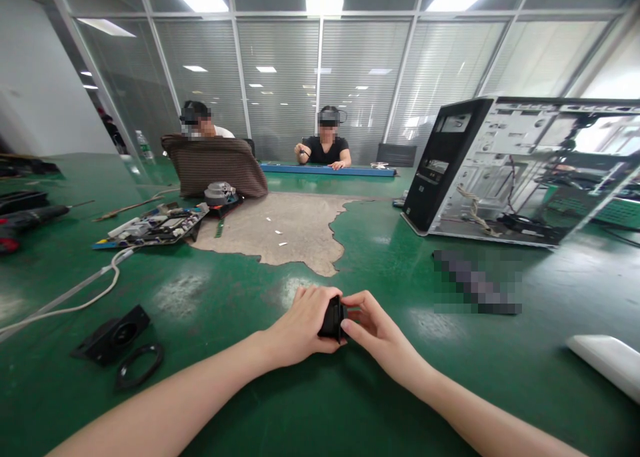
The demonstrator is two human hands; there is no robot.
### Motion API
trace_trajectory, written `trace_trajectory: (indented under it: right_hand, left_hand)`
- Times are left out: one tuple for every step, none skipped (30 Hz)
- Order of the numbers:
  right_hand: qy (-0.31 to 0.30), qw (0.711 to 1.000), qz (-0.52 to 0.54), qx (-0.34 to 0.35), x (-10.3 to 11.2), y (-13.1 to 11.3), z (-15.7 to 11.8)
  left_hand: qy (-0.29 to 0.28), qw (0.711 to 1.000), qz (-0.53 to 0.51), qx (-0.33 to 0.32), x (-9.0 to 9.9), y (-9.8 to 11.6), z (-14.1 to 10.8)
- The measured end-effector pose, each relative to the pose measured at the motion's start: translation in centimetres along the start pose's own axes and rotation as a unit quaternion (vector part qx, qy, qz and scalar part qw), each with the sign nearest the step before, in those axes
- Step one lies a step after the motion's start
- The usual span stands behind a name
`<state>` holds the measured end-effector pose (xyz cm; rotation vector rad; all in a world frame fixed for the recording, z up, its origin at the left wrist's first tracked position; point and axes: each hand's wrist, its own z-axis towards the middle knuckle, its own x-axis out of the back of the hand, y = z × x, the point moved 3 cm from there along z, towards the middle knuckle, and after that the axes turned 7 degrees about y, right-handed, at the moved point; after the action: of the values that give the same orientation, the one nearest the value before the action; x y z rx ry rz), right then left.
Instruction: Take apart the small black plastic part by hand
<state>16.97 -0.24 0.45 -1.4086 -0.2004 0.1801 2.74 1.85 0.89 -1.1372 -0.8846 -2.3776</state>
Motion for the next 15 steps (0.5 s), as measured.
trace_trajectory:
  right_hand:
    - [0.001,1.0,-0.004,0.003,0.01,-0.01,-0.01]
    - [0.003,1.0,-0.008,0.006,0.02,-0.03,-0.03]
    - [0.003,1.0,-0.01,0.007,0.02,-0.04,-0.06]
    - [0.002,1.0,-0.012,0.007,0.01,-0.05,-0.09]
    - [0.0,1.0,-0.011,0.004,-0.01,-0.05,-0.13]
    - [-0.005,1.0,-0.007,-0.001,-0.05,-0.04,-0.16]
    - [-0.01,1.0,-0.002,-0.006,-0.08,-0.02,-0.19]
    - [-0.013,1.0,0.003,-0.008,-0.1,-0.01,-0.22]
    - [-0.013,1.0,0.008,-0.006,-0.11,-0.01,-0.23]
    - [-0.01,1.0,0.01,-0.002,-0.09,-0.02,-0.22]
    - [-0.006,1.0,0.01,0.004,-0.06,-0.03,-0.21]
    - [0.0,1.0,0.006,0.01,-0.03,-0.04,-0.19]
    - [0.004,1.0,0.001,0.014,0.0,-0.04,-0.17]
    - [0.006,1.0,-0.004,0.014,0.01,-0.02,-0.15]
    - [0.007,1.0,-0.008,0.012,0.01,0.0,-0.13]
  left_hand:
    - [0.0,1.0,-0.001,0.0,-0.01,0.01,0.01]
    - [0.0,1.0,-0.003,0.0,-0.01,0.03,0.02]
    - [0.001,1.0,-0.004,0.0,0.01,0.05,0.03]
    - [0.003,1.0,-0.005,0.0,0.03,0.07,0.03]
    - [0.003,1.0,-0.005,0.0,0.05,0.09,0.03]
    - [0.004,1.0,-0.003,-0.001,0.07,0.11,0.02]
    - [0.003,1.0,-0.001,-0.002,0.08,0.11,0.01]
    - [0.002,1.0,0.001,-0.003,0.09,0.11,0.0]
    - [0.002,1.0,0.002,-0.004,0.1,0.11,-0.01]
    - [0.002,1.0,0.002,-0.004,0.1,0.1,-0.01]
    - [0.002,1.0,0.002,-0.004,0.11,0.09,-0.02]
    - [0.002,1.0,0.001,-0.003,0.1,0.08,-0.02]
    - [0.002,1.0,0.0,-0.002,0.1,0.07,-0.02]
    - [0.001,1.0,-0.001,-0.001,0.09,0.07,-0.02]
    - [0.0,1.0,-0.002,0.0,0.08,0.08,-0.02]
